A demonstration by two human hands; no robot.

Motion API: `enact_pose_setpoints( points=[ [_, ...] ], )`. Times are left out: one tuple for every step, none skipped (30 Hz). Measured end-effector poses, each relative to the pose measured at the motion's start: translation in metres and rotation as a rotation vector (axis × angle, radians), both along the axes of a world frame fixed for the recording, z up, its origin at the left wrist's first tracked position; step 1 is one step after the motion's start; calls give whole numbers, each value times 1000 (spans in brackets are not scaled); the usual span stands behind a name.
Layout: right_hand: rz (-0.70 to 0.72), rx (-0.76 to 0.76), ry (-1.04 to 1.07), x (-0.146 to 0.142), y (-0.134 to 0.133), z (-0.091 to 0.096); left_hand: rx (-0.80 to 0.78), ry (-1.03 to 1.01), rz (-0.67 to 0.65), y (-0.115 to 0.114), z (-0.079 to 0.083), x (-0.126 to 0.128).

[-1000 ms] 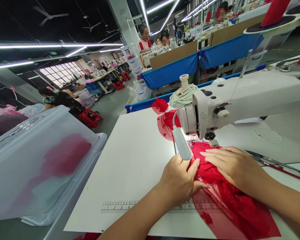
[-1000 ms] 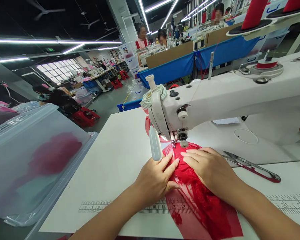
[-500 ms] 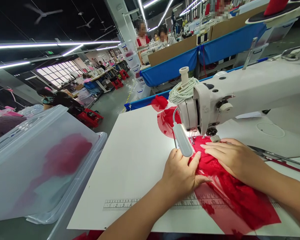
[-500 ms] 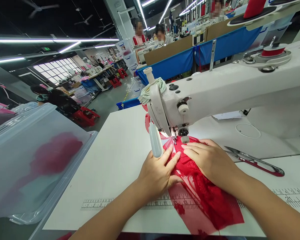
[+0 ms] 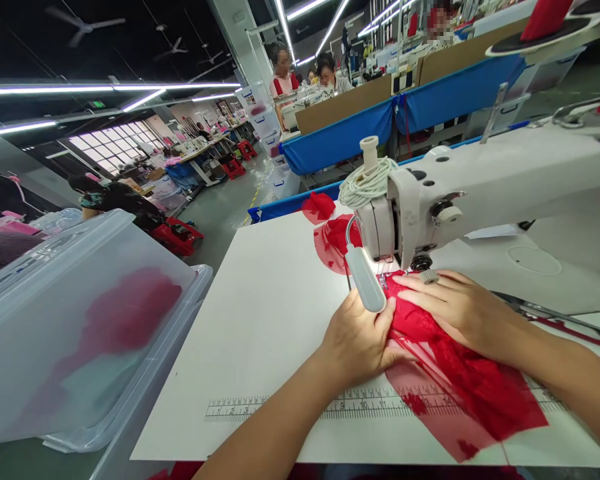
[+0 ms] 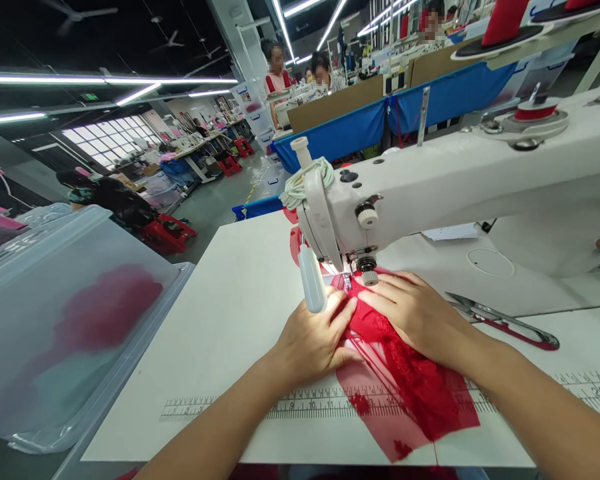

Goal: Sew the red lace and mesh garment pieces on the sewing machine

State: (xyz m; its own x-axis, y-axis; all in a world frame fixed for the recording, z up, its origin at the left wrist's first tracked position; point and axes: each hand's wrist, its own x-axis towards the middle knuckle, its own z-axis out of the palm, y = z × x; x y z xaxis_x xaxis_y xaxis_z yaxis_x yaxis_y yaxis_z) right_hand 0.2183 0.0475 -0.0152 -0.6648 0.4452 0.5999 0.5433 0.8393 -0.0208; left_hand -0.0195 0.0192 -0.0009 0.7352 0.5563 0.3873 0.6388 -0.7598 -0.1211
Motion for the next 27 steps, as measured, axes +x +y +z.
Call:
enact_pose_setpoints(
  points=[
    [43,-21,7,1,-2,0,-37,17,-51,0,1,0],
    [87,-48,12,3,-3,-1,-69,31,-93,0,2,-1],
    [121,-77,15,4,-5,-2,-91,37,-119,0,3,-1],
    [138,-100,18,4,-6,-3,-106,34,-128,0,4,-2],
    [139,-113,21,5,-8,-4,-118,22,-122,-1,5,-2],
    [125,-118,25,5,-8,-6,-133,5,-104,-2,7,-1],
    [106,-117,26,5,-9,-7,-145,-17,-80,-3,8,-1],
    [93,-112,26,5,-9,-8,-153,-34,-59,-4,9,0],
    [87,-105,28,5,-8,-10,-155,-42,-42,-5,10,0],
    [86,-103,29,5,-8,-11,-151,-38,-32,-6,11,1],
    [89,-102,34,5,-8,-11,-143,-26,-28,-7,12,1],
    [93,-102,40,6,-8,-12,-133,-12,-25,-8,12,1],
    [98,-101,46,6,-8,-13,-124,3,-25,-9,11,1],
    [102,-100,49,7,-8,-13,-115,17,-24,-10,11,1],
    [103,-102,50,8,-8,-14,-101,29,-17,-11,9,0],
    [99,-107,49,9,-8,-14,-81,41,-10,-13,8,0],
    [92,-115,49,9,-9,-14,-59,53,-2,-14,7,-1],
    [83,-127,47,10,-9,-15,-35,62,4,-15,5,-1],
    [74,-136,47,10,-9,-15,-10,64,12,-16,4,-2],
    [65,-142,46,10,-9,-16,14,57,21,-17,3,-2],
    [59,-143,45,10,-9,-16,34,46,29,-18,2,-2],
    [55,-142,43,10,-8,-16,50,36,36,-19,1,-1],
    [49,-139,42,10,-8,-16,60,31,42,-20,1,-1],
    [40,-137,42,10,-8,-16,66,31,45,-20,1,-1],
    [32,-136,43,10,-8,-16,67,35,49,-20,1,0],
    [24,-137,44,9,-8,-16,67,40,52,-20,0,0],
    [20,-137,47,9,-8,-16,64,46,57,-19,0,0]
  ],
)
